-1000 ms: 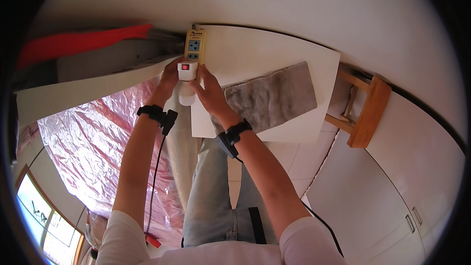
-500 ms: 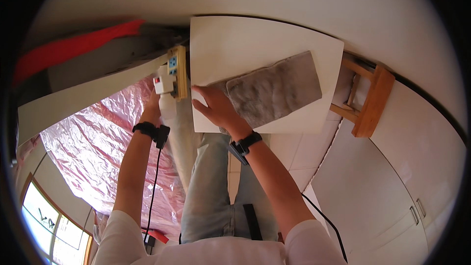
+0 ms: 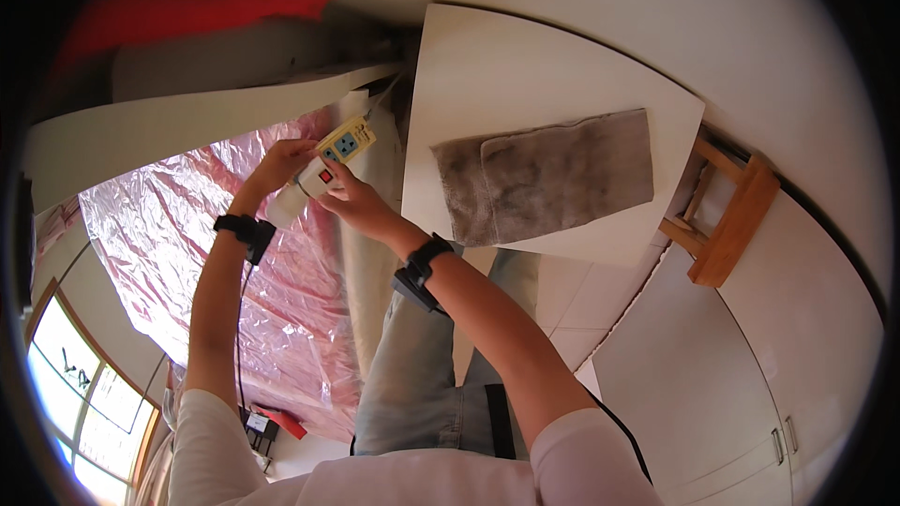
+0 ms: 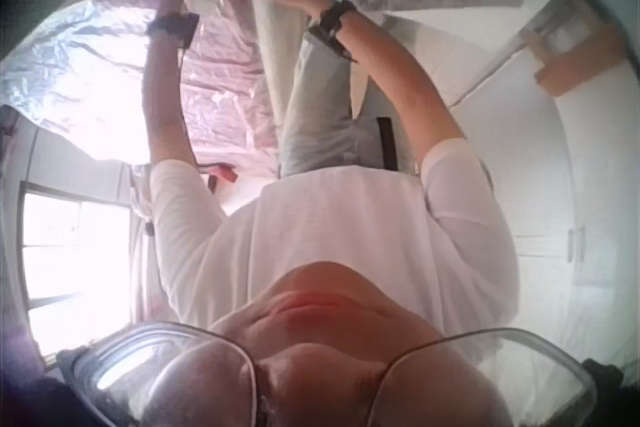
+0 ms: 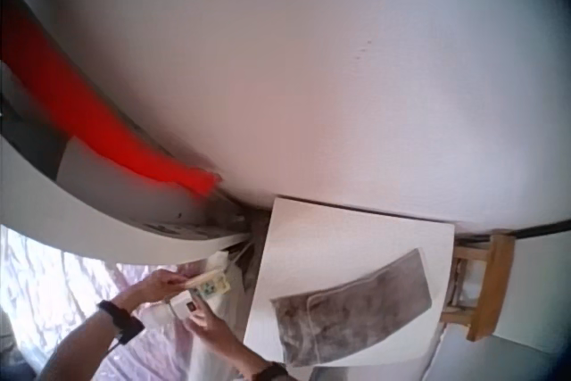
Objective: The person wipes the top of a bed headboard and an adjacent bedside table with a cloth.
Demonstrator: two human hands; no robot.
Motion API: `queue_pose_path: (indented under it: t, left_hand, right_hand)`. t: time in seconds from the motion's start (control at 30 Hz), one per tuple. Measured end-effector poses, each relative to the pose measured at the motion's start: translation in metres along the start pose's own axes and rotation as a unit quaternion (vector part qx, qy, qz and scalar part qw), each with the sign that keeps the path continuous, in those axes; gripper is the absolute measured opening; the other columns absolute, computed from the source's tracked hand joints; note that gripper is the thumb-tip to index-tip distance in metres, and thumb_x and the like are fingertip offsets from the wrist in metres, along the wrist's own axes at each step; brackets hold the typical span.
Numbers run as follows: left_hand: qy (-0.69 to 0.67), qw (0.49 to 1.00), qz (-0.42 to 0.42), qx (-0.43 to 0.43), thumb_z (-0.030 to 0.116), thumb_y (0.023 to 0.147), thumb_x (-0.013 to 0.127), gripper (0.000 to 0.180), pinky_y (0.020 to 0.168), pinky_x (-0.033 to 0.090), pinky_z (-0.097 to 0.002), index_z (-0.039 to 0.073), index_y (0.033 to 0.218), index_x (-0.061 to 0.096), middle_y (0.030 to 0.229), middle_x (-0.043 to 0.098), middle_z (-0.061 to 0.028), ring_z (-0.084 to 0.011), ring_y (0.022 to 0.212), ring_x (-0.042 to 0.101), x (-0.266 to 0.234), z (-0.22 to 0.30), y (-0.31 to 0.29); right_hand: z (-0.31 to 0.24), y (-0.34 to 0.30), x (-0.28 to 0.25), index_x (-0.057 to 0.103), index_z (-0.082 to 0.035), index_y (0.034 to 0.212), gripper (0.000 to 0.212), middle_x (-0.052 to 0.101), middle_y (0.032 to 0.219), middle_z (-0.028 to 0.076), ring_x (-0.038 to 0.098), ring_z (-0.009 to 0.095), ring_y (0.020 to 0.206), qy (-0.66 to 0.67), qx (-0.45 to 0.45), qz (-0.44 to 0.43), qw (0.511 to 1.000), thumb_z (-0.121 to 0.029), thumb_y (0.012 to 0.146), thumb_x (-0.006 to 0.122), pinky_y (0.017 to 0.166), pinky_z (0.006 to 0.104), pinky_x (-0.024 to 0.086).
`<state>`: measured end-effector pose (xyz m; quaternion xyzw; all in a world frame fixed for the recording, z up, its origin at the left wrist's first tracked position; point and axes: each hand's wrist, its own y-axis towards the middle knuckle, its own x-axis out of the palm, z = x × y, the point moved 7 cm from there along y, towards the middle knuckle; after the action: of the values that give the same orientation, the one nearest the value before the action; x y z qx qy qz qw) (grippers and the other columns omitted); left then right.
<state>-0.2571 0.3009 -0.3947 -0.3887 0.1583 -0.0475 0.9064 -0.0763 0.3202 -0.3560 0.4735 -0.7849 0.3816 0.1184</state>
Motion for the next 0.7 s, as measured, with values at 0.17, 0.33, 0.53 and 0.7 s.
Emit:
queue_pose_path:
  t: [0.17,0.33,0.53,0.7]
  left_hand:
    - [0.069,0.997,0.032,-0.003,0.018,0.096,0.065,0.027,0.078,0.054,-0.0327,0.001,0.117,0.066,0.107,0.070,-0.0100,-0.0177,0.090,0.065,-0.052,0.010,-0.004]
    - [0.120,0.987,0.091,0.060,0.026,0.089,0.075,0.042,0.088,0.052,-0.0383,0.005,0.124,0.064,0.118,0.067,-0.0128,-0.0267,0.104,0.065,-0.100,0.063,-0.036]
    - [0.462,0.868,0.142,0.114,0.014,0.068,0.085,0.063,0.099,0.047,-0.0431,0.009,0.126,0.063,0.123,0.065,-0.0118,-0.0325,0.114,0.060,-0.063,0.095,-0.079]
    - [0.453,0.836,0.242,0.190,0.014,0.070,0.085,0.057,0.096,0.048,-0.0445,0.008,0.122,0.065,0.118,0.068,-0.0127,-0.0317,0.110,0.062,-0.072,0.103,-0.078]
  right_hand:
    - [0.003,0.027,0.020,0.012,-0.010,0.158,0.079,0.037,0.152,0.022,0.043,0.039,0.137,0.046,-0.046,-0.003,0.998,-0.019,0.095,0.061,0.111,0.0404,0.039]
    - [-0.004,0.045,0.006,0.002,-0.015,0.159,0.084,0.017,0.164,0.011,0.020,0.030,0.149,0.059,-0.053,-0.020,0.997,-0.011,0.096,0.057,0.116,0.0363,0.030]
    - [-0.017,0.040,0.010,0.005,-0.017,0.159,0.089,0.022,0.162,0.013,0.025,0.027,0.148,0.046,-0.066,0.005,0.997,-0.002,0.088,0.057,0.117,0.0317,0.028]
    - [-0.030,0.051,0.006,0.000,-0.013,0.159,0.089,0.014,0.165,0.012,0.018,0.028,0.150,0.078,-0.085,0.010,0.993,-0.006,0.091,0.057,0.117,0.0350,0.025]
